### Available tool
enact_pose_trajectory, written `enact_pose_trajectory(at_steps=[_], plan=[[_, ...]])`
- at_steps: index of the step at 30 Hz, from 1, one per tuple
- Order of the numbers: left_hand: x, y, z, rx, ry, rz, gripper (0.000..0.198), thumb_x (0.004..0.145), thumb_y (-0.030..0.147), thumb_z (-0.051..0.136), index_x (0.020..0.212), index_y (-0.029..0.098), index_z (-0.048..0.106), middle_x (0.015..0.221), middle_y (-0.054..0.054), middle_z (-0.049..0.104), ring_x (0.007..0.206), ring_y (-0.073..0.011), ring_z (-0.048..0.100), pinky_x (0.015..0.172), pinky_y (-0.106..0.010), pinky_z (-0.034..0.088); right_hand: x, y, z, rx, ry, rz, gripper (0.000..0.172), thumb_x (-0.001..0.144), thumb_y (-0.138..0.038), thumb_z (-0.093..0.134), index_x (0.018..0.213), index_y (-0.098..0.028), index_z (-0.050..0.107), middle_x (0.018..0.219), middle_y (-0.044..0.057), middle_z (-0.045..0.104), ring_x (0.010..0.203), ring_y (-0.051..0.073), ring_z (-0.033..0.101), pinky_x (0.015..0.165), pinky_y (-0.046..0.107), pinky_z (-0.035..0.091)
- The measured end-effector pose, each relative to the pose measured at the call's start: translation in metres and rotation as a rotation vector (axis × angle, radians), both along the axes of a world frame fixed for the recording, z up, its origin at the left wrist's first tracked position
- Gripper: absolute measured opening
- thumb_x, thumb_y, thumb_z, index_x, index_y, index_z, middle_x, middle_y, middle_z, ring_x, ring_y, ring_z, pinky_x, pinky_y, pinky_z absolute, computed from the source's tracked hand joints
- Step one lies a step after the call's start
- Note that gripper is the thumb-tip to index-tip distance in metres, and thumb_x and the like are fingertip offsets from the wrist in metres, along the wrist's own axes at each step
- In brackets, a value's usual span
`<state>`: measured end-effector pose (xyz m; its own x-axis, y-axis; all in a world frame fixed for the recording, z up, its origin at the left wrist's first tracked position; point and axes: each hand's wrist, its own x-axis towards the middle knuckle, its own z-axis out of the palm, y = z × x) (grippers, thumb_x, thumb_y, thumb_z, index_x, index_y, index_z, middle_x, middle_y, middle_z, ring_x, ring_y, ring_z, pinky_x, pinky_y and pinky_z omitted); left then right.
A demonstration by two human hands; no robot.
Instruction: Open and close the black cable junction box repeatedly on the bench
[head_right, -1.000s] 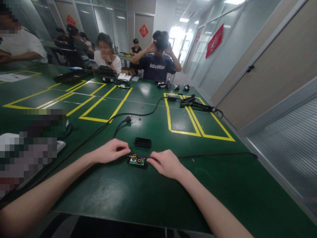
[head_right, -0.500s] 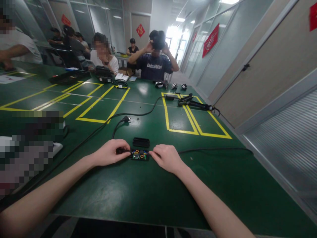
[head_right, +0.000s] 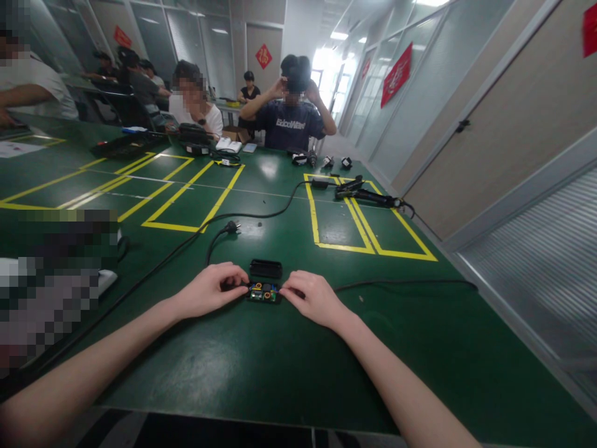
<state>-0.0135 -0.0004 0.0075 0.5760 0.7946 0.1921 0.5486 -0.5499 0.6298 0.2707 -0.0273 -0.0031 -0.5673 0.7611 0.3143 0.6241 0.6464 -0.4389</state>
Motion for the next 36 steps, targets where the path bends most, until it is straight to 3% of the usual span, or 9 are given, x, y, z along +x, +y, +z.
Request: enact_pose_trajectory(at_steps=[7, 16, 18, 20, 23, 25, 32, 36], plan=[[0.003, 0.000, -0.002, 0.012, -0.103, -0.051, 0.012, 0.092, 0.023, 0.064, 0.082, 0.019, 0.070, 0.094, -0.005, 0.069, 0.089, -0.0195, 0.065, 0.079, -0.030, 0.052, -0.002, 0.001, -0.001, -0.096, 0.027, -0.052, 0.039, 0.108, -0.041, 0.049, 0.083, -0.021, 0.072, 0.081, 0.005, 0.068, 0.078, 0.019, 0.064, 0.072, 0.031, 0.048], [0.007, -0.003, -0.004, 0.142, -0.095, -0.069, 0.015, 0.092, 0.024, 0.064, 0.078, 0.019, 0.065, 0.095, -0.005, 0.068, 0.093, -0.0213, 0.065, 0.085, -0.034, 0.052, -0.006, 0.004, -0.005, -0.044, -0.054, -0.176, 0.035, 0.102, -0.035, 0.060, 0.071, -0.020, 0.063, 0.072, 0.001, 0.062, 0.070, 0.017, 0.058, 0.070, 0.032, 0.041], [0.008, -0.004, -0.004, 0.196, -0.101, -0.023, 0.015, 0.095, 0.024, 0.063, 0.081, 0.019, 0.067, 0.096, -0.006, 0.069, 0.093, -0.0218, 0.065, 0.087, -0.036, 0.053, -0.007, 0.004, -0.005, -0.017, -0.045, -0.216, 0.025, 0.100, -0.035, 0.063, 0.081, -0.020, 0.068, 0.080, 0.003, 0.066, 0.074, 0.018, 0.060, 0.072, 0.033, 0.044], [0.010, -0.003, -0.005, 0.237, -0.109, 0.049, 0.012, 0.097, 0.024, 0.061, 0.091, 0.020, 0.071, 0.101, -0.007, 0.071, 0.098, -0.0235, 0.066, 0.092, -0.039, 0.053, -0.007, 0.004, -0.007, 0.022, -0.031, -0.230, 0.018, 0.099, -0.036, 0.063, 0.105, -0.021, 0.072, 0.099, 0.007, 0.071, 0.089, 0.022, 0.065, 0.080, 0.037, 0.048], [0.010, 0.000, -0.009, 0.229, -0.052, 0.125, 0.028, 0.094, 0.030, 0.067, 0.120, 0.020, 0.072, 0.124, -0.012, 0.071, 0.117, -0.0299, 0.063, 0.104, -0.049, 0.050, -0.006, 0.005, -0.011, 0.060, -0.050, -0.192, 0.036, 0.102, -0.035, 0.057, 0.135, -0.024, 0.066, 0.133, 0.014, 0.068, 0.123, 0.030, 0.060, 0.101, 0.049, 0.049], [0.009, 0.002, -0.012, 0.196, 0.026, 0.112, 0.036, 0.094, 0.035, 0.069, 0.127, 0.022, 0.071, 0.136, -0.012, 0.069, 0.128, -0.0333, 0.058, 0.110, -0.054, 0.045, -0.006, 0.005, -0.013, 0.057, -0.070, -0.158, 0.042, 0.104, -0.032, 0.053, 0.145, -0.026, 0.060, 0.144, 0.013, 0.064, 0.134, 0.031, 0.055, 0.110, 0.055, 0.045], [0.009, 0.000, -0.012, 0.190, 0.067, 0.018, 0.033, 0.089, 0.044, 0.077, 0.116, 0.024, 0.077, 0.132, -0.011, 0.072, 0.125, -0.0314, 0.062, 0.108, -0.050, 0.047, -0.002, 0.006, -0.017, 0.038, -0.020, -0.147, 0.056, 0.104, -0.031, 0.053, 0.159, -0.032, 0.045, 0.159, 0.012, 0.053, 0.145, 0.030, 0.050, 0.118, 0.057, 0.041], [0.008, -0.002, -0.010, 0.193, 0.023, -0.004, 0.034, 0.088, 0.041, 0.079, 0.116, 0.022, 0.076, 0.137, -0.012, 0.069, 0.124, -0.0310, 0.066, 0.108, -0.049, 0.051, -0.001, 0.006, -0.019, 0.008, 0.026, -0.118, 0.048, 0.104, -0.029, 0.054, 0.152, -0.031, 0.054, 0.150, 0.010, 0.062, 0.143, 0.028, 0.054, 0.121, 0.059, 0.037]])
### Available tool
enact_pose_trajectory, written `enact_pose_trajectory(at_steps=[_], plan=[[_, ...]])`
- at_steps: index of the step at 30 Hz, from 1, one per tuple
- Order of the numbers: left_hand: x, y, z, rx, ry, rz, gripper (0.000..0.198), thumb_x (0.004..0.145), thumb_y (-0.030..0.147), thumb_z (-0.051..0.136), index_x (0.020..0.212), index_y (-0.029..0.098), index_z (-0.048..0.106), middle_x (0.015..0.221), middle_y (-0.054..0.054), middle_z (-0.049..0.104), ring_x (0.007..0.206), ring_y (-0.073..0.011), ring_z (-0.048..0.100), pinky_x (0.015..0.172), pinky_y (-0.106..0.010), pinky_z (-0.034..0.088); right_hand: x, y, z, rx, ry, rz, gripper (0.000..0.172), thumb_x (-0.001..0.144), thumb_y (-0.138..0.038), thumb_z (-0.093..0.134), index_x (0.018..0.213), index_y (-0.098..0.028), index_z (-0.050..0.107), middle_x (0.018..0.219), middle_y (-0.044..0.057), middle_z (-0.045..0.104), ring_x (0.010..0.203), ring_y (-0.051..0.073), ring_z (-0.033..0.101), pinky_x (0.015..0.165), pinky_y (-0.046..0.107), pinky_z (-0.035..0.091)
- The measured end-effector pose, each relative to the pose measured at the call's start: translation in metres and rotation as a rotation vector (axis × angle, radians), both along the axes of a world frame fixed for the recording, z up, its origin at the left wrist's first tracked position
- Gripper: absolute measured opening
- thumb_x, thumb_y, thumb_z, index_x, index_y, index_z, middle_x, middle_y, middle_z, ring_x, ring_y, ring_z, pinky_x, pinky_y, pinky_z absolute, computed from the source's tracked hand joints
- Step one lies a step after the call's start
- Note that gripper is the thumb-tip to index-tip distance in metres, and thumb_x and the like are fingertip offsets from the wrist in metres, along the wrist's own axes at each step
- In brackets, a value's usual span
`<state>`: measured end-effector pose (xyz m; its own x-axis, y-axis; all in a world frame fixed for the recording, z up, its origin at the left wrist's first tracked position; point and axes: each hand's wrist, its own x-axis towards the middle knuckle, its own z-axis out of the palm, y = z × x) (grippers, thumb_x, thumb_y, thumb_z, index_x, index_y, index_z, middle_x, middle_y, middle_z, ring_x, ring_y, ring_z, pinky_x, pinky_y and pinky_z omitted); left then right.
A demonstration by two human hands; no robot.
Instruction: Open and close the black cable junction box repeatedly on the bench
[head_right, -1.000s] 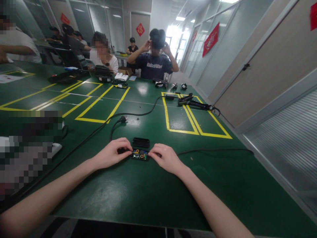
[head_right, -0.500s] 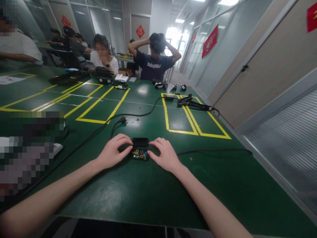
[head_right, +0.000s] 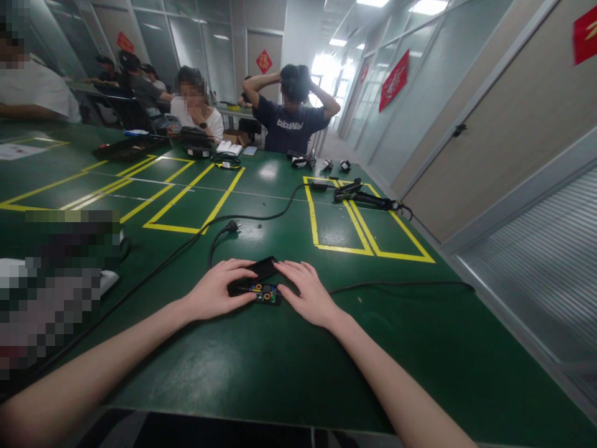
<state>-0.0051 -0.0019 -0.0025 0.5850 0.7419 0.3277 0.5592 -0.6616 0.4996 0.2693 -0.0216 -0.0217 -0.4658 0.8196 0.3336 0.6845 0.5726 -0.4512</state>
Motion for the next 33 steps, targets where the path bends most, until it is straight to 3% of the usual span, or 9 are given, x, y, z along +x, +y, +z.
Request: enact_pose_trajectory(at_steps=[3, 6, 12, 16, 19, 24, 33], plan=[[-0.001, 0.000, 0.000, 0.004, -0.050, -0.034, 0.032, 0.088, 0.037, 0.078, 0.116, 0.022, 0.075, 0.142, -0.011, 0.066, 0.126, -0.0300, 0.066, 0.110, -0.046, 0.052, -0.001, 0.000, 0.003, 0.005, 0.064, 0.011, 0.034, 0.102, -0.029, 0.058, 0.134, -0.030, 0.068, 0.141, 0.010, 0.068, 0.136, 0.029, 0.060, 0.120, 0.059, 0.039], [-0.003, 0.000, 0.001, 0.012, -0.074, -0.053, 0.031, 0.088, 0.032, 0.078, 0.117, 0.023, 0.075, 0.143, -0.010, 0.066, 0.126, -0.0282, 0.068, 0.109, -0.043, 0.055, -0.003, -0.002, 0.009, -0.005, 0.142, 0.015, 0.023, 0.101, -0.029, 0.059, 0.118, -0.028, 0.075, 0.129, 0.010, 0.073, 0.124, 0.027, 0.066, 0.111, 0.053, 0.049], [-0.005, -0.001, 0.003, -0.013, -0.117, -0.093, 0.040, 0.088, 0.025, 0.075, 0.128, 0.023, 0.071, 0.147, -0.010, 0.064, 0.131, -0.0269, 0.066, 0.113, -0.042, 0.054, -0.010, -0.007, 0.018, -0.094, 0.296, 0.036, 0.016, 0.100, -0.028, 0.058, 0.102, -0.024, 0.073, 0.109, 0.009, 0.074, 0.104, 0.024, 0.071, 0.095, 0.042, 0.058], [-0.005, -0.003, 0.004, -0.041, -0.135, -0.129, 0.048, 0.090, 0.022, 0.071, 0.138, 0.025, 0.065, 0.153, -0.009, 0.059, 0.135, -0.0257, 0.063, 0.117, -0.043, 0.050, -0.012, -0.007, 0.016, -0.140, 0.373, -0.040, 0.009, 0.095, -0.030, 0.064, 0.094, -0.022, 0.066, 0.096, 0.006, 0.072, 0.093, 0.022, 0.070, 0.089, 0.039, 0.059], [-0.004, -0.004, 0.004, -0.048, -0.142, -0.141, 0.051, 0.091, 0.020, 0.069, 0.142, 0.025, 0.062, 0.155, -0.009, 0.057, 0.136, -0.0255, 0.063, 0.118, -0.044, 0.049, -0.012, -0.004, 0.011, -0.196, 0.448, -0.082, 0.013, 0.091, -0.032, 0.069, 0.096, -0.022, 0.062, 0.093, 0.004, 0.071, 0.091, 0.022, 0.071, 0.089, 0.039, 0.060], [-0.003, -0.004, 0.004, -0.069, -0.138, -0.140, 0.048, 0.091, 0.021, 0.068, 0.138, 0.025, 0.062, 0.156, -0.009, 0.056, 0.135, -0.0259, 0.063, 0.117, -0.042, 0.051, -0.013, -0.001, 0.005, -0.252, 0.506, -0.094, 0.034, 0.088, -0.028, 0.069, 0.121, -0.022, 0.065, 0.094, 0.004, 0.071, 0.091, 0.021, 0.072, 0.094, 0.041, 0.060], [-0.003, -0.002, -0.002, -0.062, -0.143, -0.144, 0.068, 0.092, 0.021, 0.067, 0.156, 0.027, 0.046, 0.159, -0.008, 0.053, 0.140, -0.0256, 0.059, 0.118, -0.043, 0.050, -0.015, 0.002, 0.002, -0.225, 0.511, -0.114, 0.031, 0.087, -0.025, 0.069, 0.118, -0.021, 0.073, 0.090, 0.003, 0.072, 0.086, 0.020, 0.070, 0.089, 0.038, 0.061]])
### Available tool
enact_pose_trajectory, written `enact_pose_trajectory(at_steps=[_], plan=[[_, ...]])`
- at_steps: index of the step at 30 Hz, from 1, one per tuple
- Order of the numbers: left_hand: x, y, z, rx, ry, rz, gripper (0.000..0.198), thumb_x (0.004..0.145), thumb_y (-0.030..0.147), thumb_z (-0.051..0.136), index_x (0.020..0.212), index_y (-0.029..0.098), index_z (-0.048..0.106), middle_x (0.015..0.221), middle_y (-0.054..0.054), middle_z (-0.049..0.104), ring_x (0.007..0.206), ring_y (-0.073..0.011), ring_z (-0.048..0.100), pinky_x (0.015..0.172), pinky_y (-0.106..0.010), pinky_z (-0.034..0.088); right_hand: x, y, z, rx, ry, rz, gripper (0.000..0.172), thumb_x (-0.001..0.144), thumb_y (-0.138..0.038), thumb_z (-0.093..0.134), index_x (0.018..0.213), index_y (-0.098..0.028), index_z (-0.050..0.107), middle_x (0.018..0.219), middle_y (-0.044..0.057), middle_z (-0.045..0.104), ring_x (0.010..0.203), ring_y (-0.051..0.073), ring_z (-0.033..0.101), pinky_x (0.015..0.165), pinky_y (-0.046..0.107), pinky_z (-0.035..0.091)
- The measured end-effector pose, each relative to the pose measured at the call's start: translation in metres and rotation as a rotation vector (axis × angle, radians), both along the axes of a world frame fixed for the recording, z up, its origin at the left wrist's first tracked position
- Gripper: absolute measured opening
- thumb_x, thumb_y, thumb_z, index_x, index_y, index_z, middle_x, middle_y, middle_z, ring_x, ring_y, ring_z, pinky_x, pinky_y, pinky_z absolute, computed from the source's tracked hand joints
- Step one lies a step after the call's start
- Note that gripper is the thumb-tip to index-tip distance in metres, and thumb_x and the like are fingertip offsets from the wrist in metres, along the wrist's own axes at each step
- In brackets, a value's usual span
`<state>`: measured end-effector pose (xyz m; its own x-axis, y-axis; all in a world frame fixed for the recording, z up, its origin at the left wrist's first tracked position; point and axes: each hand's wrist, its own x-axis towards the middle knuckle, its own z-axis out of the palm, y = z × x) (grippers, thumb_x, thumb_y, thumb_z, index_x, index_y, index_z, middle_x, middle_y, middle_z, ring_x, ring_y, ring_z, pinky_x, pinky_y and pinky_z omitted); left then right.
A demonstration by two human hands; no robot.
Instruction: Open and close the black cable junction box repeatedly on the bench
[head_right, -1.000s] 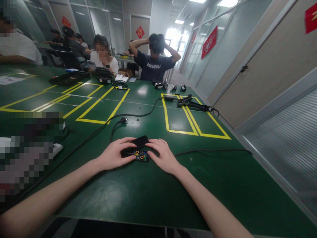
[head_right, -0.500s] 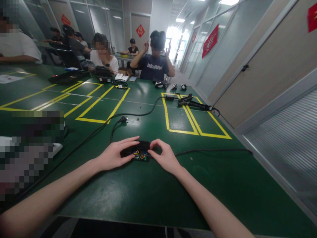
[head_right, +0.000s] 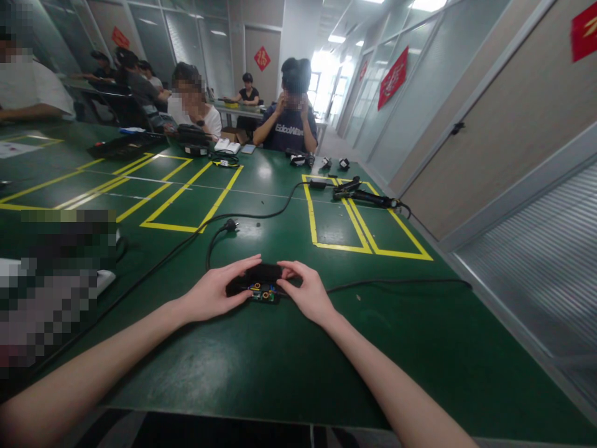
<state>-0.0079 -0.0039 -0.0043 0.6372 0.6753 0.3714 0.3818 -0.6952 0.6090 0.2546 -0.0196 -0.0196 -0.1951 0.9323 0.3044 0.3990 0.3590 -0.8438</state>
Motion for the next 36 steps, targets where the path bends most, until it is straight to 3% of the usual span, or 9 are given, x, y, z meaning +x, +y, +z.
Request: enact_pose_trajectory(at_steps=[22, 27, 31, 34, 36], plan=[[-0.002, 0.000, -0.001, 0.048, 0.002, -0.023, 0.070, 0.094, 0.020, 0.065, 0.159, 0.027, 0.042, 0.158, -0.008, 0.054, 0.143, -0.0246, 0.056, 0.122, -0.045, 0.046, 0.001, -0.001, 0.001, 0.010, 0.022, 0.018, 0.029, 0.087, -0.024, 0.070, 0.116, -0.021, 0.072, 0.090, 0.003, 0.072, 0.086, 0.020, 0.071, 0.089, 0.038, 0.061], [-0.003, -0.002, 0.004, 0.070, -0.008, -0.076, 0.074, 0.088, 0.023, 0.075, 0.156, 0.027, 0.045, 0.154, -0.011, 0.057, 0.141, -0.0270, 0.057, 0.121, -0.047, 0.047, 0.001, -0.004, 0.005, 0.048, 0.048, 0.045, 0.022, 0.091, -0.029, 0.071, 0.112, -0.023, 0.071, 0.104, 0.006, 0.071, 0.094, 0.020, 0.071, 0.091, 0.038, 0.061], [-0.001, -0.006, 0.008, 0.061, 0.014, -0.073, 0.070, 0.082, 0.016, 0.079, 0.146, 0.027, 0.053, 0.144, -0.009, 0.061, 0.129, -0.0261, 0.063, 0.112, -0.042, 0.054, 0.002, -0.008, 0.012, 0.041, 0.026, 0.126, 0.014, 0.097, -0.035, 0.066, 0.100, -0.022, 0.071, 0.103, 0.007, 0.073, 0.097, 0.021, 0.071, 0.092, 0.039, 0.059], [0.002, -0.009, 0.009, 0.046, 0.025, -0.073, 0.062, 0.080, 0.010, 0.076, 0.138, 0.026, 0.058, 0.129, -0.007, 0.066, 0.118, -0.0237, 0.066, 0.103, -0.038, 0.057, 0.003, -0.010, 0.018, 0.100, -0.024, 0.230, 0.022, 0.100, -0.036, 0.063, 0.084, -0.022, 0.068, 0.097, 0.007, 0.072, 0.092, 0.021, 0.069, 0.089, 0.039, 0.057], [0.004, -0.010, 0.010, 0.037, 0.029, -0.084, 0.056, 0.081, 0.008, 0.074, 0.132, 0.026, 0.060, 0.123, -0.006, 0.067, 0.116, -0.0231, 0.065, 0.100, -0.037, 0.057, 0.003, -0.011, 0.020, 0.135, -0.047, 0.263, 0.019, 0.099, -0.034, 0.066, 0.084, -0.022, 0.067, 0.098, 0.007, 0.071, 0.091, 0.020, 0.069, 0.088, 0.039, 0.057]])
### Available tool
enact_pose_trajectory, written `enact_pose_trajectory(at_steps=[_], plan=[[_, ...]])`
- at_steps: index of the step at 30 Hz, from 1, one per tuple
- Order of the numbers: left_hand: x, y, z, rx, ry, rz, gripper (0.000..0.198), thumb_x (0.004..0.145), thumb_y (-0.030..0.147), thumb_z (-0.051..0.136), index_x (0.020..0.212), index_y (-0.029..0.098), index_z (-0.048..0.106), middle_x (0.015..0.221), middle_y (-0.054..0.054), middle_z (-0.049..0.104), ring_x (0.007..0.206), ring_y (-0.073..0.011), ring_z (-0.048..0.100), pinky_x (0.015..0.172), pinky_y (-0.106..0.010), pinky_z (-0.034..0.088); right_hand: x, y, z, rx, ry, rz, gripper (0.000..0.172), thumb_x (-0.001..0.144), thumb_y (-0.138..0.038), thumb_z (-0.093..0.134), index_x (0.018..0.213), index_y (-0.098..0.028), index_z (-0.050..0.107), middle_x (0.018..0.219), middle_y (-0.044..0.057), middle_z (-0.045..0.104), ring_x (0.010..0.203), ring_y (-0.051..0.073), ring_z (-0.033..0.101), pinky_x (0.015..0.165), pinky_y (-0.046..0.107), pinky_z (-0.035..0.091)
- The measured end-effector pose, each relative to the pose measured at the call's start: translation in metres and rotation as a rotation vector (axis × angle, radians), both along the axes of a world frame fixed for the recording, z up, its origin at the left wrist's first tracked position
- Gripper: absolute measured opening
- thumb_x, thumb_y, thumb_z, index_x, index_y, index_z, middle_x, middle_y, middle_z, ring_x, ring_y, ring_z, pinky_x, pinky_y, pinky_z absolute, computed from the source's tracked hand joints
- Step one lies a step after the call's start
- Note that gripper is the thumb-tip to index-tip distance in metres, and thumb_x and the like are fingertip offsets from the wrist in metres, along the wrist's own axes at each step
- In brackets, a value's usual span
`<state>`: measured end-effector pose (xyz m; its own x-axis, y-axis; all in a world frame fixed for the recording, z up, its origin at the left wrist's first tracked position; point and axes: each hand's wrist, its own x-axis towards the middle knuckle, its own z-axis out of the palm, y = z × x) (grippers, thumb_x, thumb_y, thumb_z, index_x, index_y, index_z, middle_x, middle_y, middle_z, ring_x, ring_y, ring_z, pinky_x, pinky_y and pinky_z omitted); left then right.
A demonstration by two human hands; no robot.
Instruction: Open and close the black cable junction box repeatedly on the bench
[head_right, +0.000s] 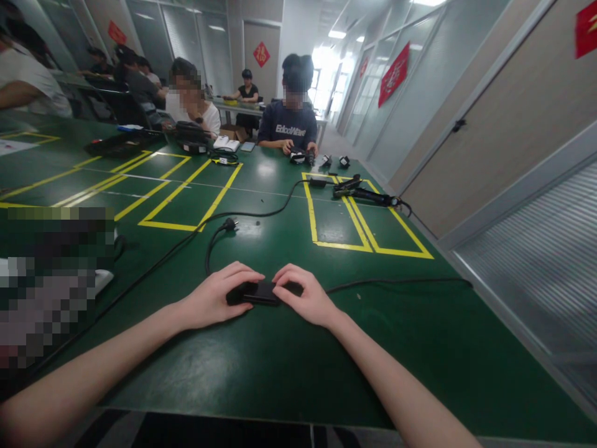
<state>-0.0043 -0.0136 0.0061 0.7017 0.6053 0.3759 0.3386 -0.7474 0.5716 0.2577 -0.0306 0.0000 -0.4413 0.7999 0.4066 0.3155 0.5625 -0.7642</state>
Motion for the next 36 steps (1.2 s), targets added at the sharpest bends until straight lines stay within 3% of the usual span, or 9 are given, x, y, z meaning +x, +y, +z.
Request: enact_pose_trajectory(at_steps=[3, 8, 12, 15, 21, 27, 31, 36], plan=[[0.001, 0.000, 0.000, -0.011, -0.009, -0.008, 0.050, 0.082, 0.006, 0.072, 0.128, 0.025, 0.061, 0.122, -0.006, 0.067, 0.115, -0.0227, 0.064, 0.100, -0.037, 0.056, 0.000, -0.001, 0.000, 0.040, -0.047, 0.016, 0.012, 0.092, -0.030, 0.074, 0.089, -0.022, 0.066, 0.103, 0.007, 0.070, 0.096, 0.021, 0.068, 0.090, 0.039, 0.056], [0.002, 0.001, -0.002, 0.035, -0.031, -0.019, 0.034, 0.082, 0.009, 0.073, 0.113, 0.022, 0.068, 0.118, -0.007, 0.068, 0.110, -0.0227, 0.064, 0.096, -0.036, 0.055, 0.000, -0.003, -0.003, 0.095, -0.167, 0.055, 0.024, 0.085, -0.024, 0.079, 0.103, -0.023, 0.064, 0.107, 0.008, 0.069, 0.098, 0.023, 0.068, 0.086, 0.037, 0.056], [0.004, 0.004, -0.001, 0.052, -0.035, -0.009, 0.020, 0.093, 0.018, 0.068, 0.112, 0.021, 0.069, 0.116, -0.007, 0.072, 0.107, -0.0230, 0.066, 0.096, -0.038, 0.055, -0.001, -0.001, -0.002, 0.153, -0.261, 0.025, 0.030, 0.084, -0.023, 0.078, 0.110, -0.023, 0.064, 0.108, 0.007, 0.070, 0.098, 0.024, 0.068, 0.085, 0.037, 0.056], [0.004, 0.007, -0.001, 0.044, -0.037, 0.014, 0.019, 0.099, 0.023, 0.062, 0.117, 0.021, 0.068, 0.115, -0.007, 0.074, 0.108, -0.0231, 0.068, 0.097, -0.039, 0.055, -0.002, 0.001, -0.002, 0.209, -0.324, -0.037, 0.023, 0.089, -0.024, 0.073, 0.111, -0.022, 0.065, 0.105, 0.008, 0.073, 0.095, 0.025, 0.068, 0.083, 0.039, 0.056], [0.004, 0.007, -0.009, 0.075, 0.044, 0.095, 0.027, 0.094, 0.022, 0.069, 0.121, 0.021, 0.067, 0.114, -0.007, 0.076, 0.104, -0.0234, 0.072, 0.094, -0.037, 0.057, -0.003, 0.001, -0.001, 0.251, -0.366, -0.070, 0.015, 0.093, -0.026, 0.069, 0.107, -0.022, 0.069, 0.098, 0.009, 0.075, 0.091, 0.026, 0.069, 0.081, 0.041, 0.056], [0.006, 0.004, -0.009, 0.144, 0.079, 0.094, 0.024, 0.092, 0.022, 0.073, 0.116, 0.020, 0.068, 0.108, -0.006, 0.079, 0.099, -0.0246, 0.075, 0.094, -0.038, 0.057, -0.006, -0.003, -0.001, 0.341, -0.273, -0.023, 0.022, 0.090, -0.021, 0.071, 0.112, -0.022, 0.067, 0.110, 0.011, 0.075, 0.100, 0.027, 0.071, 0.088, 0.041, 0.058], [0.007, 0.002, -0.008, 0.151, 0.078, 0.107, 0.032, 0.092, 0.022, 0.072, 0.124, 0.021, 0.066, 0.117, -0.007, 0.077, 0.105, -0.0254, 0.074, 0.096, -0.039, 0.057, -0.009, -0.003, -0.002, 0.341, -0.273, -0.041, 0.017, 0.092, -0.022, 0.069, 0.109, -0.023, 0.066, 0.100, 0.009, 0.074, 0.092, 0.024, 0.070, 0.081, 0.038, 0.059], [0.010, 0.002, -0.010, 0.156, 0.074, 0.074, 0.023, 0.095, 0.022, 0.070, 0.118, 0.020, 0.066, 0.112, -0.006, 0.078, 0.102, -0.0249, 0.075, 0.095, -0.040, 0.057, -0.012, -0.005, -0.001, 0.344, -0.233, -0.053, 0.023, 0.088, -0.018, 0.068, 0.110, -0.024, 0.064, 0.107, 0.009, 0.071, 0.100, 0.025, 0.069, 0.086, 0.040, 0.059]])
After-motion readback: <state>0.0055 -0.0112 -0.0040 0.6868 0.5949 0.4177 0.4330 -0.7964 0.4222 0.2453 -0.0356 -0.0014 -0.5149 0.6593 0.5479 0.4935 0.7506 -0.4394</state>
